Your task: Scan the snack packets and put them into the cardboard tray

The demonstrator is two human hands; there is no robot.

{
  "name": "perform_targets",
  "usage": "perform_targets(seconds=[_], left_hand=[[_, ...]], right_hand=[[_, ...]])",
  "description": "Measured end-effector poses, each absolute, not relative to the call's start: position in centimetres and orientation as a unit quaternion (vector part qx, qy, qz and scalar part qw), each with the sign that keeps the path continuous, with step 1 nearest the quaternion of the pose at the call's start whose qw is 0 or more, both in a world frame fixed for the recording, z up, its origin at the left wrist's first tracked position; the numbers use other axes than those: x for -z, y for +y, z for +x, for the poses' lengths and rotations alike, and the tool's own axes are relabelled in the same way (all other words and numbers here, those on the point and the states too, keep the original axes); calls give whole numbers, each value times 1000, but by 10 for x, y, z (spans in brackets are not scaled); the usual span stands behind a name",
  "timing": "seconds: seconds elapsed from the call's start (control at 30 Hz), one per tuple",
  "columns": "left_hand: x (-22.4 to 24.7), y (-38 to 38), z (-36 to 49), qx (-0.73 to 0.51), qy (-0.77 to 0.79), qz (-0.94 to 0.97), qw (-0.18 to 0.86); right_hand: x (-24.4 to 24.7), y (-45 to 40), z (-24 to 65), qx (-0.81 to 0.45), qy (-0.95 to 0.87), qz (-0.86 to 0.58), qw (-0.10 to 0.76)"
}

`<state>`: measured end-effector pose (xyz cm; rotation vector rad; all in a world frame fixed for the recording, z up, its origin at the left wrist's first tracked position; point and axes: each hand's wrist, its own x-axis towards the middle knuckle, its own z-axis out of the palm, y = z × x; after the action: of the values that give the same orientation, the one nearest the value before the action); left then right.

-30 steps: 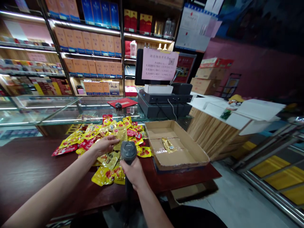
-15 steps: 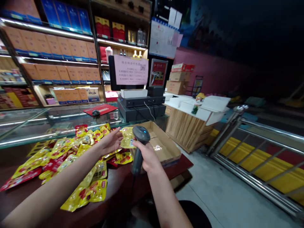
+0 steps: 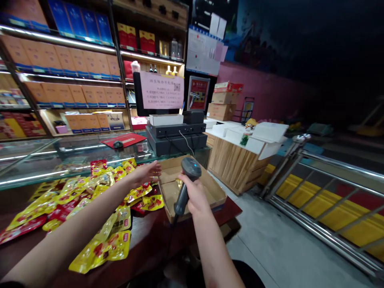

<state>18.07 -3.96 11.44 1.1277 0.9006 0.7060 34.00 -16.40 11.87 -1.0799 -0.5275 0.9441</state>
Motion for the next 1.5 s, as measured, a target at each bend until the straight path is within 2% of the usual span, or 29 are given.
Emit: perform_targets(seconds=[0.23, 0.5, 0.67, 0.77, 0.93, 1.1, 1.23, 1.37, 1.5], left_hand=[[-109, -86, 48, -347, 424, 506, 666], [-62, -157, -52, -429, 522, 483, 556], [-22, -175, -50, -487, 538, 466, 506], [-10, -179, -39, -495, 535, 470, 498], [-29, -186, -30, -510, 528, 396, 552], [-42, -198, -30, -531, 525, 393, 537], [-37, -202, -34, -575, 489, 318, 573], [-38, -203, -32, -581, 471, 283, 600], [-41, -202, -23, -562, 435, 292, 640]], right_hand=[[-93, -171, 242, -602, -265, -432, 617], [-40, -182, 165, -648, -257, -474, 538], [-26, -181, 151, -670, -233, -471, 525], [-23, -179, 146, -675, -244, -424, 553], [-33, -186, 134, -696, -307, -358, 542], [-43, -199, 120, -723, -360, -288, 515], [-43, -204, 122, -705, -370, -303, 524], [-43, -209, 129, -625, -373, -380, 571], [-49, -217, 132, -625, -406, -379, 548]])
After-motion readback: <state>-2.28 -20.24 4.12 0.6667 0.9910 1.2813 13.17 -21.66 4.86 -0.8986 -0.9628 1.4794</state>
